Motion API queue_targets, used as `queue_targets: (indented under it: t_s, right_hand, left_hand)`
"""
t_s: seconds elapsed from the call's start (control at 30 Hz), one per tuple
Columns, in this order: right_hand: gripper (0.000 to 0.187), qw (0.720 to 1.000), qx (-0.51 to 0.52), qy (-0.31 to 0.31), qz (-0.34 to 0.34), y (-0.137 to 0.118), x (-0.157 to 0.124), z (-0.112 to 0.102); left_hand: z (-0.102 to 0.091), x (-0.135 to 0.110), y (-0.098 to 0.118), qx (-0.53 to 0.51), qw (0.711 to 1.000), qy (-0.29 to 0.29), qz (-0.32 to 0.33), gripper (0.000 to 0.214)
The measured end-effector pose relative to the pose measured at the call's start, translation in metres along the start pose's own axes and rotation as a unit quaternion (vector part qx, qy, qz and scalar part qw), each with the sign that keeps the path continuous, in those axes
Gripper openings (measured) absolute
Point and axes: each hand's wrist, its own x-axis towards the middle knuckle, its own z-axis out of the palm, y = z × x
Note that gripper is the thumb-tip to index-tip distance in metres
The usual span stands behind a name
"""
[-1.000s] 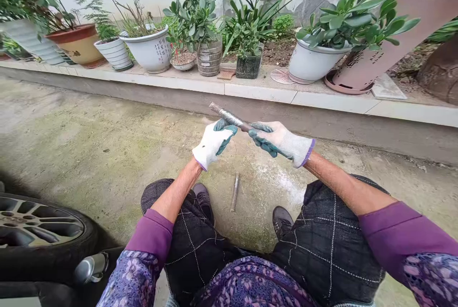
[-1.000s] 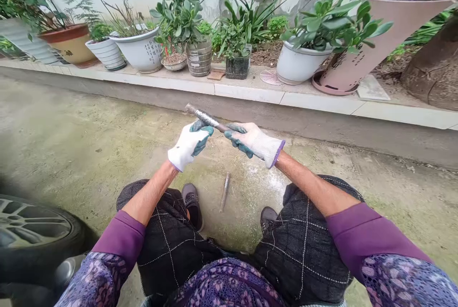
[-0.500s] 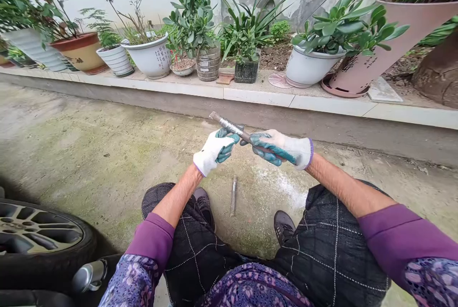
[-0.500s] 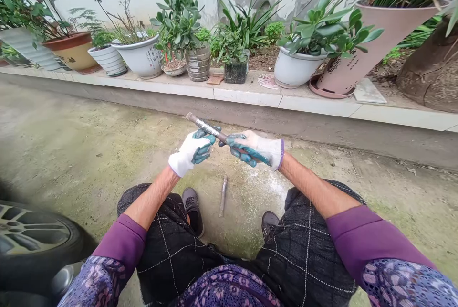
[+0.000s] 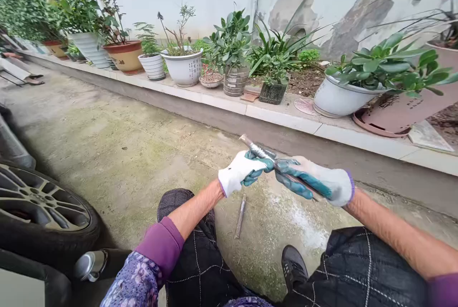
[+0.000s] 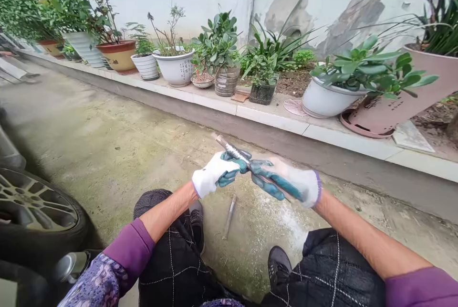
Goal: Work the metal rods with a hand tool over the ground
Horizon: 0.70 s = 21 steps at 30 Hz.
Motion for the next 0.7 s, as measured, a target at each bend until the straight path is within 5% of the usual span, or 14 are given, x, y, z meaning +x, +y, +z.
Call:
queue_targets:
  t_s: [0.07, 0.13, 0.23, 0.33, 0.43, 0.53, 0.6, 0.7]
  right_hand:
    - [0.041, 0.999, -0.035, 0.009, 0.002, -0.004, 0.004, -0.006]
    - [0.035, 0.99, -0.102, 0.092, -0.021, -0.002, 0.018, -0.013]
    - [0.032, 0.937, -0.255, 0.225, -0.085, 0.013, 0.045, -0.026]
    - [0.03, 0.886, -0.348, 0.275, -0.137, 0.025, 0.056, -0.034]
    - [0.027, 0.926, -0.259, 0.255, -0.102, 0.016, 0.038, -0.028]
    - [0.035, 0.99, -0.043, 0.129, 0.029, -0.007, 0.009, -0.014]
    - [0.045, 0.996, 0.012, 0.077, 0.043, -0.016, -0.001, -0.01]
    - [0.038, 0.99, -0.045, 0.131, 0.028, -0.008, 0.005, -0.015]
  left_hand:
    - [0.003, 0.003, 0.003, 0.004, 0.999, 0.033, 0.001, 0.026]
    - [0.006, 0.015, 0.003, -0.02, 0.996, 0.09, 0.012, 0.028]
    - [0.007, 0.038, 0.0, -0.068, 0.987, 0.147, 0.019, 0.034]
    - [0.007, 0.051, 0.001, -0.079, 0.986, 0.149, 0.016, 0.035]
    - [0.005, 0.047, 0.01, -0.057, 0.994, 0.096, 0.014, 0.034]
    - [0.005, 0.035, 0.022, -0.024, 0.999, 0.027, 0.02, 0.03]
    - [0.007, 0.032, 0.024, -0.013, 1.0, 0.017, 0.014, 0.027]
    - [0.016, 0.037, 0.011, -0.031, 0.997, 0.067, -0.006, 0.027]
